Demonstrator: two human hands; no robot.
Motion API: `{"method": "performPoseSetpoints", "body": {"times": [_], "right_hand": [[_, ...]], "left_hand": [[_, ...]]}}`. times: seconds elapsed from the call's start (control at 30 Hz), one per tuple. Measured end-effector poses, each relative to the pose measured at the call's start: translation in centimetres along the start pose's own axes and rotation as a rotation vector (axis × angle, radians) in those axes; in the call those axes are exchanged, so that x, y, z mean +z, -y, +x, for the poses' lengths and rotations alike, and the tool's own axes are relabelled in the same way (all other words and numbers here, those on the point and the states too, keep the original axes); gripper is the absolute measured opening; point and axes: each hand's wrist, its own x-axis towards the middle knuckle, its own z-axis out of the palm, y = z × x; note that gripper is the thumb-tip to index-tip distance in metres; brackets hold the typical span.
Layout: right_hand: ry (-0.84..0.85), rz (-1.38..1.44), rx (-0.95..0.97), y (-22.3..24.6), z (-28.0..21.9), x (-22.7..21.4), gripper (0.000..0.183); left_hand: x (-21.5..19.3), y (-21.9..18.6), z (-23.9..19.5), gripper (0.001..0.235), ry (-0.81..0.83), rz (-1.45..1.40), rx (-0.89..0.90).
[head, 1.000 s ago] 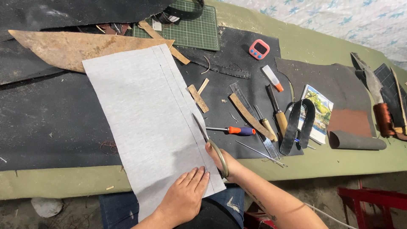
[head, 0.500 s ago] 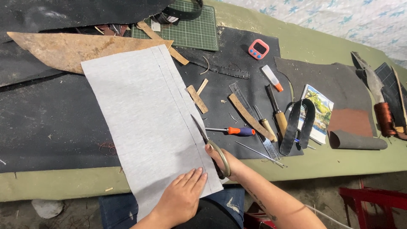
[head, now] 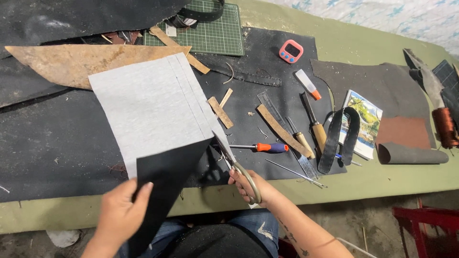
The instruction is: The person is using a pair of scissors to cut a long strip of grey material, following a pre-marked line on a cluttered workbench.
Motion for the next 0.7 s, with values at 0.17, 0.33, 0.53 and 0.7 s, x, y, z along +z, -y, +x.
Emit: {"method": "performPoseSetpoints", "body": {"times": [0.17, 0.33, 0.53, 0.7], "right_hand": [[0.016, -0.064, -0.040, -0.7, -0.1, -0.2, 0.054], [0.027, 0.055, -0.052, -1.7, -0.4, -0.3, 0.052], [0.054, 0.163, 0.014, -2.8, -0.5, -0.6, 0.046], [0.088, 0.202, 0.011, -3.7, -0.5, -0.8, 0.042]], "left_hand": [[-2.6, -2.3, 1.7, 0.014, -0.219, 0.149, 0.292], [0.0, -3.7, 0.0, 0.015, 0.191, 0.098, 0.321], [6.2, -4.2, -2.1, 0.019, 0.856, 0.226, 0.320], [7.0, -7.3, -0.4, 0.051, 1.107, 0.266, 0.149]]}}
